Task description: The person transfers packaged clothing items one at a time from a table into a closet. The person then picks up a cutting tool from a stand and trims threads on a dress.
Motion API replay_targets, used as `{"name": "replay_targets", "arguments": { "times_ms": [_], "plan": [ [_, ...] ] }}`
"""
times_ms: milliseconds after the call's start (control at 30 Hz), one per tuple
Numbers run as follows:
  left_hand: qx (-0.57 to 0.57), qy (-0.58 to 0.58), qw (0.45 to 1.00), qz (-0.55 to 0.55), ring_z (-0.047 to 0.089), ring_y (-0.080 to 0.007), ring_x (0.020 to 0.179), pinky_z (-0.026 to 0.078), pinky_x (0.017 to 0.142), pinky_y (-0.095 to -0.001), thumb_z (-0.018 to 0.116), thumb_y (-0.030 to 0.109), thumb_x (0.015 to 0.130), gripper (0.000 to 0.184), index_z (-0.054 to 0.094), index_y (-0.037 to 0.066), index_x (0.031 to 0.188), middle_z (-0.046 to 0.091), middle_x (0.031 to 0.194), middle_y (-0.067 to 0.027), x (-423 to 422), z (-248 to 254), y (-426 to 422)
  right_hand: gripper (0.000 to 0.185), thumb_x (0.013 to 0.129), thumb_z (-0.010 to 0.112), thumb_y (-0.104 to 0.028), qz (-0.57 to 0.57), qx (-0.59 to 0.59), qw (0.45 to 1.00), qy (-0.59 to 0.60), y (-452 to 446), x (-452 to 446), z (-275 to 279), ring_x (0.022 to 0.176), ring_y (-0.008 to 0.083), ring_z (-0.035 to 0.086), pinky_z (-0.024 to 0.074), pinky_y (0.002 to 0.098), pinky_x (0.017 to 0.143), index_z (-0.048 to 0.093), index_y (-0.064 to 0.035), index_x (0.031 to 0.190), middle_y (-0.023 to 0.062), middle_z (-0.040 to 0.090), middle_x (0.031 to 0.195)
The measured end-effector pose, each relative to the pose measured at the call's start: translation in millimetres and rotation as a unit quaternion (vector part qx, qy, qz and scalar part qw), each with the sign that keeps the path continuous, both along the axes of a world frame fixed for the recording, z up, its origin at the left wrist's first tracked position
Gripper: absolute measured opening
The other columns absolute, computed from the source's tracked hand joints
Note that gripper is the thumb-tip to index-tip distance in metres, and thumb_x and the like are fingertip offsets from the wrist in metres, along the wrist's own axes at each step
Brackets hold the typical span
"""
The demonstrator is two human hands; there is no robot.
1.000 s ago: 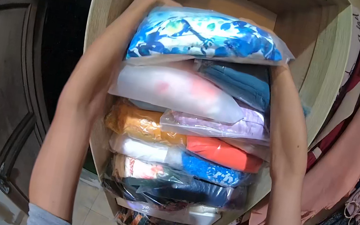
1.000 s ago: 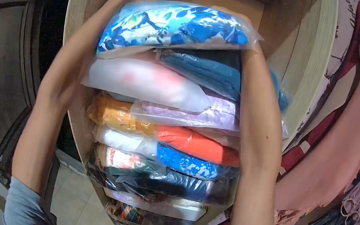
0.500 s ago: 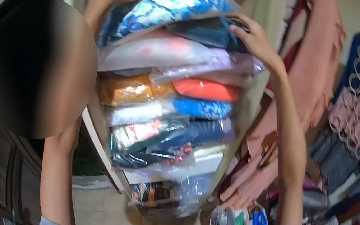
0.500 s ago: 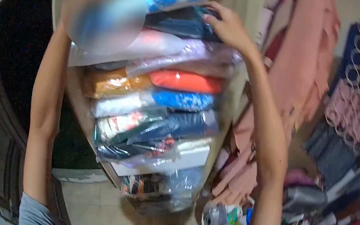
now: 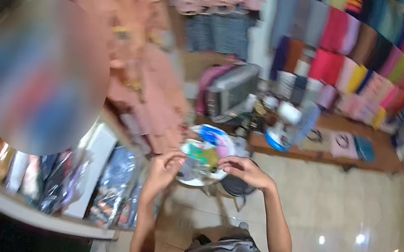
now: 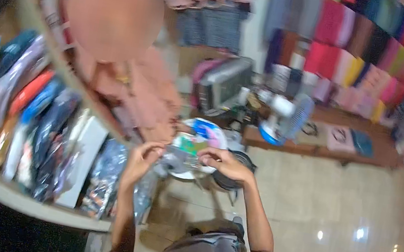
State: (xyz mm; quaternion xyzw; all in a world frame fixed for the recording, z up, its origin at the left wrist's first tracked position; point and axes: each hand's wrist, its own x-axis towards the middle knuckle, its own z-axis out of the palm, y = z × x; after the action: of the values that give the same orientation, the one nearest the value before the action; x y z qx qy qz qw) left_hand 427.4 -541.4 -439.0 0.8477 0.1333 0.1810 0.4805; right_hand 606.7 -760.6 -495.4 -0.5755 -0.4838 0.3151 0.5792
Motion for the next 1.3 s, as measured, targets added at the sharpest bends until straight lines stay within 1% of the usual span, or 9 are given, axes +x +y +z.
{"name": "replay_targets", "arguments": {
  "times_ms": [100,233,267,433,467,600,800,1100,1300],
  "plan": [
    [-0.079,0.042,0.975,-0.206,0.062,-0.0111,0.088,0.05,0.08,-0.0254,0.058,0.011,0.092,0.025,0.06,-0.002,0.114,0.067,0.1,-0.0088,39,-48,-31,0.027,0.094,0.055,-0.016,-0.183,-0.016,0.977,0.11,-72,-31,-16,0.098,0.012,0.058,0.045,0.0272,0.087,0.058,-0.0011,0.116,0.0059,0.064,0.103],
    [-0.135,0.137,0.917,-0.349,0.062,-0.0118,0.09,0.051,0.079,-0.0256,0.057,0.01,0.092,0.026,0.059,-0.003,0.115,0.066,0.104,-0.0093,62,-53,-112,0.026,0.093,0.054,-0.013,-0.401,-0.046,0.895,0.189,-159,-89,-26,0.093,0.0126,0.059,0.046,0.0263,0.083,0.059,-0.0019,0.115,0.0057,0.064,0.101],
    [-0.135,0.146,0.905,-0.377,0.062,-0.0115,0.09,0.051,0.079,-0.0256,0.057,0.011,0.092,0.026,0.059,-0.003,0.114,0.066,0.103,-0.0087,69,-56,-136,0.029,0.094,0.054,-0.022,-0.432,-0.014,0.881,0.192,-180,-105,-31,0.092,0.0138,0.06,0.0477,0.0281,0.081,0.06,-0.0038,0.115,0.0054,0.065,0.101],
    [-0.204,0.147,0.814,-0.524,0.06,-0.0093,0.085,0.049,0.076,-0.0256,0.06,0.016,0.089,0.028,0.061,-0.001,0.111,0.067,0.096,-0.006,74,-94,-222,0.028,0.094,0.052,-0.02,-0.543,-0.034,0.798,0.258,-253,-176,-13,0.091,0.0132,0.06,0.0468,0.0274,0.081,0.058,-0.0045,0.117,0.0051,0.065,0.101],
    [-0.143,0.179,0.819,-0.527,0.061,-0.0105,0.085,0.05,0.076,-0.0268,0.059,0.017,0.09,0.028,0.061,0.0,0.112,0.067,0.098,-0.0072,75,-80,-245,0.028,0.094,0.052,-0.018,-0.556,-0.038,0.784,0.272,-269,-181,-14,0.091,0.0132,0.06,0.0467,0.0271,0.082,0.058,-0.0039,0.117,0.0056,0.065,0.1],
    [-0.217,0.275,0.768,-0.535,0.062,-0.0141,0.085,0.05,0.074,-0.0279,0.057,0.02,0.093,0.027,0.06,0.0,0.112,0.067,0.098,-0.0097,106,-86,-316,0.028,0.094,0.051,-0.017,-0.596,-0.029,0.74,0.311,-324,-172,-14,0.091,0.0135,0.061,0.0465,0.0269,0.081,0.057,-0.0033,0.118,0.0059,0.065,0.101],
    [-0.29,0.158,0.768,-0.549,0.062,-0.0146,0.085,0.051,0.073,-0.0276,0.052,0.017,0.096,0.023,0.06,-0.002,0.108,0.066,0.096,-0.0101,200,-104,-384,0.031,0.094,0.053,-0.027,-0.626,-0.001,0.71,0.323,-386,-107,-38,0.095,0.0137,0.061,0.0456,0.0286,0.084,0.059,-0.0073,0.117,0.0038,0.065,0.102],
    [-0.255,0.138,0.783,-0.55,0.059,-0.0116,0.074,0.049,0.07,-0.0267,0.055,0.021,0.095,0.024,0.062,0.0,0.104,0.066,0.089,-0.0078,392,-89,-512,0.027,0.096,0.051,-0.019,-0.659,-0.037,0.698,0.277,-506,54,-32,0.093,0.0134,0.059,0.0448,0.0271,0.081,0.057,-0.0064,0.119,0.0045,0.064,0.102],
    [-0.309,0.088,0.78,-0.537,0.057,-0.0097,0.07,0.047,0.068,-0.0243,0.054,0.02,0.095,0.021,0.062,0.0,0.098,0.065,0.085,-0.0081,473,-75,-604,0.026,0.095,0.05,-0.021,-0.685,-0.002,0.681,0.257,-588,139,-35,0.095,0.0157,0.062,0.046,0.0293,0.084,0.058,-0.006,0.115,0.0074,0.066,0.103]
  ]
}}
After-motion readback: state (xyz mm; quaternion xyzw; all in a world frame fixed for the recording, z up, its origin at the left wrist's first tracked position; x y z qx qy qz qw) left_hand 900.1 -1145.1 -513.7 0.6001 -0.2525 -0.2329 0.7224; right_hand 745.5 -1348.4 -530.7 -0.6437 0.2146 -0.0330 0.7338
